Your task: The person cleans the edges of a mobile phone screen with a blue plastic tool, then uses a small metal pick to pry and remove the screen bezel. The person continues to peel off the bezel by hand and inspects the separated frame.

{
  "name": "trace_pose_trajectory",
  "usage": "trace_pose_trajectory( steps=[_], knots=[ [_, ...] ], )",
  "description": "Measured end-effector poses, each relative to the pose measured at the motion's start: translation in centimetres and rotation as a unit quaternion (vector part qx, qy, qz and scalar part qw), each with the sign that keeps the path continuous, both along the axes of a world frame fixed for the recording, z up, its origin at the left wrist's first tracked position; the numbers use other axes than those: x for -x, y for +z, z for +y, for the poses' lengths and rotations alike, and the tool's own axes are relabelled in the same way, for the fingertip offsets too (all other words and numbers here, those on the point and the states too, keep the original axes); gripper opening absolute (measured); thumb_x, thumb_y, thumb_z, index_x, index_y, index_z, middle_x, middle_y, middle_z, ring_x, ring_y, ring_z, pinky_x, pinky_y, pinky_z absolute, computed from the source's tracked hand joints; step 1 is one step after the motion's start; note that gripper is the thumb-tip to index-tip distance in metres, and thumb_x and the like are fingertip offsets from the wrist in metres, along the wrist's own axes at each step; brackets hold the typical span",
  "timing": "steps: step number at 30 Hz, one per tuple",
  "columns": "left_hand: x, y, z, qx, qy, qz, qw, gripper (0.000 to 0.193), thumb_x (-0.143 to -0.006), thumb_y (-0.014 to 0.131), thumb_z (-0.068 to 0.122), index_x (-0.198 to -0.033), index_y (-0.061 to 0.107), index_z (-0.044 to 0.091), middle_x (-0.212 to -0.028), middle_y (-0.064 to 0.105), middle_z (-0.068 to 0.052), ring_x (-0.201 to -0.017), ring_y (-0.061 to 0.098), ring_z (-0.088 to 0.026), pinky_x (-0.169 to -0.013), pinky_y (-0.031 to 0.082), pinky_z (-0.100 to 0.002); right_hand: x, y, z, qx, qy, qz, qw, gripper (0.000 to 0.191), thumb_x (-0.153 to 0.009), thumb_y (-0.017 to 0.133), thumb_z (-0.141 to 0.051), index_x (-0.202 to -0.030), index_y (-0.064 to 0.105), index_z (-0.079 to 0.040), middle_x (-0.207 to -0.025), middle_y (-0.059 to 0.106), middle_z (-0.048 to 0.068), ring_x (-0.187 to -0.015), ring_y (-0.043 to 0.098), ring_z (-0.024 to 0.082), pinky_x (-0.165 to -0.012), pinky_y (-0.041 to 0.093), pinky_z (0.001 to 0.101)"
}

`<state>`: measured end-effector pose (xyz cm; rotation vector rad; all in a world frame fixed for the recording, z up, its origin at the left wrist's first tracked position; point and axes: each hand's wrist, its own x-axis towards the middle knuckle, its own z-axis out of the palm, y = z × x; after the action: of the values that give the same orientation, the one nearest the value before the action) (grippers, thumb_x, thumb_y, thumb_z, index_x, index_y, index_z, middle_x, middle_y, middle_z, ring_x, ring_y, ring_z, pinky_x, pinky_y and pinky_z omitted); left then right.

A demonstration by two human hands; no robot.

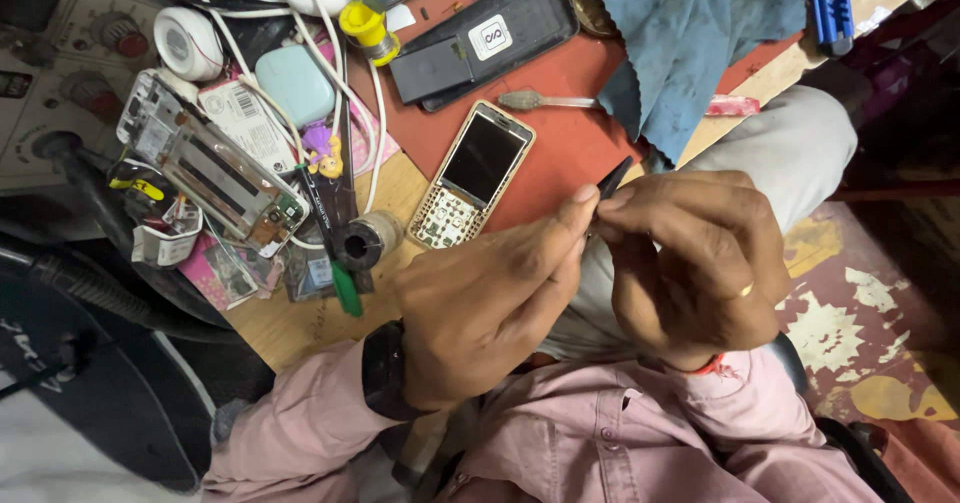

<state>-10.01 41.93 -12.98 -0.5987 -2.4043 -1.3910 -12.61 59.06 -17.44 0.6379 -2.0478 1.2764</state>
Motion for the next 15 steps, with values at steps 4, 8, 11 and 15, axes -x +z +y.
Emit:
trace_pose_trajectory(
  steps=[4,8,11,15],
  knots=[
    [0.0,0.0,0.0,0.022,0.005,0.013,1.000,0.042,-0.099,0.072,-0.008,-0.137,0.056,-0.002,-0.114,0.075,-0.014,-0.102,0.078,-0.022,-0.084,0.062,-0.029,-0.1,-0.2,0.2,-0.061,-0.023,-0.004,0.998,0.034,-0.078,0.072,0.021,-0.104,0.060,0.003,-0.096,0.063,0.015,-0.083,0.063,0.026,-0.069,0.049,0.0327],
    [-0.2,-0.2,0.2,0.044,0.021,0.012,0.999,0.042,-0.101,0.076,-0.003,-0.139,0.059,0.000,-0.113,0.076,-0.012,-0.095,0.078,-0.018,-0.076,0.060,-0.026,-0.2,-0.4,0.2,-0.111,-0.042,-0.034,0.992,0.035,-0.071,0.068,0.016,-0.100,0.055,0.000,-0.095,0.058,0.014,-0.087,0.056,0.029,-0.071,0.044,0.0366],
    [-0.5,-0.3,0.4,0.017,0.045,-0.062,0.997,0.037,-0.096,0.080,-0.001,-0.130,0.068,0.001,-0.096,0.078,-0.010,-0.074,0.075,-0.014,-0.065,0.058,-0.027,0.1,-0.8,0.1,-0.116,-0.014,-0.040,0.992,0.033,-0.078,0.071,0.012,-0.100,0.052,-0.003,-0.100,0.054,0.013,-0.086,0.054,0.028,-0.077,0.043,0.0366],
    [-0.8,-0.4,0.1,-0.036,0.023,-0.110,0.993,0.033,-0.101,0.076,0.002,-0.132,0.068,0.002,-0.112,0.079,-0.011,-0.085,0.078,-0.010,-0.071,0.060,-0.021,1.0,-1.4,0.5,-0.100,0.030,-0.020,0.994,0.033,-0.074,0.068,0.011,-0.097,0.050,-0.004,-0.097,0.054,0.013,-0.088,0.055,0.029,-0.076,0.042,0.0381]
  ],
)
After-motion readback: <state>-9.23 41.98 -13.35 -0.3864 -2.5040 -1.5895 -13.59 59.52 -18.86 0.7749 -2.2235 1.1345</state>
